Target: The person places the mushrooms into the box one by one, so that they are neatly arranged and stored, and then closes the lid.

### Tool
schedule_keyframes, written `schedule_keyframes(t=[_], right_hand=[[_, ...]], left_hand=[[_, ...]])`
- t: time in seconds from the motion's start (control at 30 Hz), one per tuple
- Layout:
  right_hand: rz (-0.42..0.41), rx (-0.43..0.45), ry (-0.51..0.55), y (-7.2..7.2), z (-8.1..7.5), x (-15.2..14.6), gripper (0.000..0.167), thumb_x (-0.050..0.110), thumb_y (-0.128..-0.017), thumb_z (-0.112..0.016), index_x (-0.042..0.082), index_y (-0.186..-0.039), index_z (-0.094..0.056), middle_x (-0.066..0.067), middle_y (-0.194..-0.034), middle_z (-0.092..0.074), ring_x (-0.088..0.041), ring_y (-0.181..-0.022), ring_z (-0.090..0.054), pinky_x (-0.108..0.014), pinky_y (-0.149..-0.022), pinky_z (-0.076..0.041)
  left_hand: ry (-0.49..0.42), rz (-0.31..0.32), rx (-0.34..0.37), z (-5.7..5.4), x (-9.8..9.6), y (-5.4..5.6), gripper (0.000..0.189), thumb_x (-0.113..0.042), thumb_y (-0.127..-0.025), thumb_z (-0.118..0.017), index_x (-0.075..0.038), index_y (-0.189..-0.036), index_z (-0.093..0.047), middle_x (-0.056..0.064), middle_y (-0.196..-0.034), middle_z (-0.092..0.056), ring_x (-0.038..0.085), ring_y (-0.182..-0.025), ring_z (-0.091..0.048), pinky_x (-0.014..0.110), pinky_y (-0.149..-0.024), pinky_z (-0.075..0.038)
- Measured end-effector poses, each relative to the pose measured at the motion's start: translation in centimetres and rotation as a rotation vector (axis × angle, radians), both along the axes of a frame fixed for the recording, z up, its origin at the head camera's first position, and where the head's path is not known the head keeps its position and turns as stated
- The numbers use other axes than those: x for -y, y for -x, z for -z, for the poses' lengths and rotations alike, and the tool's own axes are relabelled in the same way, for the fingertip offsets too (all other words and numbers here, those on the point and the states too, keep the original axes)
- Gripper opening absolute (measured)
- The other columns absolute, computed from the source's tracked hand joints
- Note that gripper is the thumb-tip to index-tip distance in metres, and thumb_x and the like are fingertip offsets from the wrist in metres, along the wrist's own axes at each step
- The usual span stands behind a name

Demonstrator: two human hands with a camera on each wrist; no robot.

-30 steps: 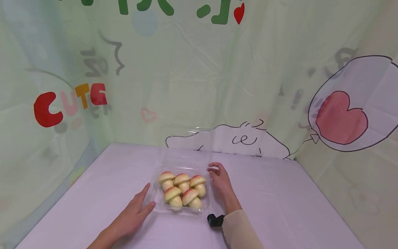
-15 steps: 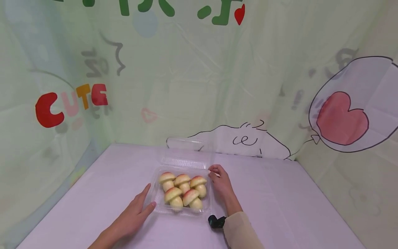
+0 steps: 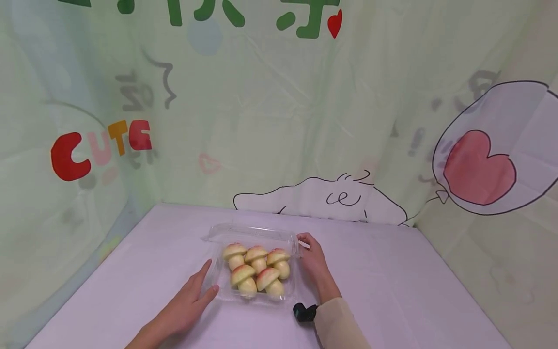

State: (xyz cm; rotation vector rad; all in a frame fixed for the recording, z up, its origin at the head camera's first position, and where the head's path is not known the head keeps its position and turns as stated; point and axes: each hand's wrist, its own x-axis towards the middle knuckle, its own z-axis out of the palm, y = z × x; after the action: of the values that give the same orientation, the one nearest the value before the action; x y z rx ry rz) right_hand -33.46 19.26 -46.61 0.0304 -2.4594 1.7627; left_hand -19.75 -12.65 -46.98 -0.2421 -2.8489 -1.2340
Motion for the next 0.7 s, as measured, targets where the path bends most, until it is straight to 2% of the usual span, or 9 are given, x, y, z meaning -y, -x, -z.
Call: schedule_keyframes(t=[0.13, 0.27, 0.4, 0.6, 0.7], right_hand=[[-0.005, -0.002, 0.028, -0.03, -0.08, 0.01, 0.013, 0.003, -0.099, -0.060, -0.002, -0.112, -0.060, -0.021, -0.125, -0.061, -0.023, -0.105, -0.057, -0.027, -0.080, -0.048], [-0.010, -0.012, -0.006, -0.02, -0.08, -0.14, 0.009, 0.001, -0.101, -0.056, -0.004, -0.107, -0.060, -0.023, -0.136, -0.061, -0.028, -0.116, -0.057, -0.024, -0.080, -0.046], [-0.028, 0.005, -0.024, -0.15, -0.13, -0.37, 0.010, 0.001, -0.102, -0.052, -0.006, -0.106, -0.059, -0.022, -0.145, -0.057, -0.034, -0.123, -0.058, -0.027, -0.085, -0.048], [-0.027, 0.022, -0.051, -0.40, -0.17, -0.56, 0.015, 0.006, -0.105, -0.049, -0.002, -0.108, -0.061, -0.016, -0.138, -0.057, -0.030, -0.118, -0.059, -0.036, -0.093, -0.052], [-0.021, 0.021, -0.046, -0.65, -0.24, -0.64, 0.018, 0.005, -0.104, -0.047, -0.001, -0.108, -0.063, -0.015, -0.134, -0.058, -0.030, -0.117, -0.061, -0.033, -0.088, -0.052]], left_hand=[[0.009, -0.003, -0.003, 0.09, 0.05, 0.02, 0.075, -0.048, -0.107, -0.053, -0.010, -0.165, -0.024, 0.029, -0.158, -0.040, 0.049, -0.146, -0.040, 0.067, -0.115, -0.033], [0.013, -0.005, -0.008, 0.11, 0.12, 0.04, 0.075, -0.048, -0.106, -0.053, -0.007, -0.164, -0.027, 0.030, -0.157, -0.041, 0.049, -0.146, -0.040, 0.067, -0.115, -0.034], [0.008, -0.005, -0.010, 0.07, 0.15, 0.00, 0.076, -0.047, -0.106, -0.053, -0.004, -0.163, -0.027, 0.030, -0.157, -0.040, 0.051, -0.145, -0.040, 0.067, -0.115, -0.035], [0.003, -0.009, -0.016, 0.04, 0.13, -0.02, 0.077, -0.049, -0.106, -0.053, -0.006, -0.164, -0.026, 0.029, -0.158, -0.041, 0.049, -0.145, -0.041, 0.067, -0.115, -0.035], [0.005, -0.012, -0.027, 0.15, 0.11, -0.04, 0.078, -0.051, -0.105, -0.054, -0.007, -0.164, -0.027, 0.028, -0.157, -0.042, 0.048, -0.145, -0.042, 0.066, -0.115, -0.036]])
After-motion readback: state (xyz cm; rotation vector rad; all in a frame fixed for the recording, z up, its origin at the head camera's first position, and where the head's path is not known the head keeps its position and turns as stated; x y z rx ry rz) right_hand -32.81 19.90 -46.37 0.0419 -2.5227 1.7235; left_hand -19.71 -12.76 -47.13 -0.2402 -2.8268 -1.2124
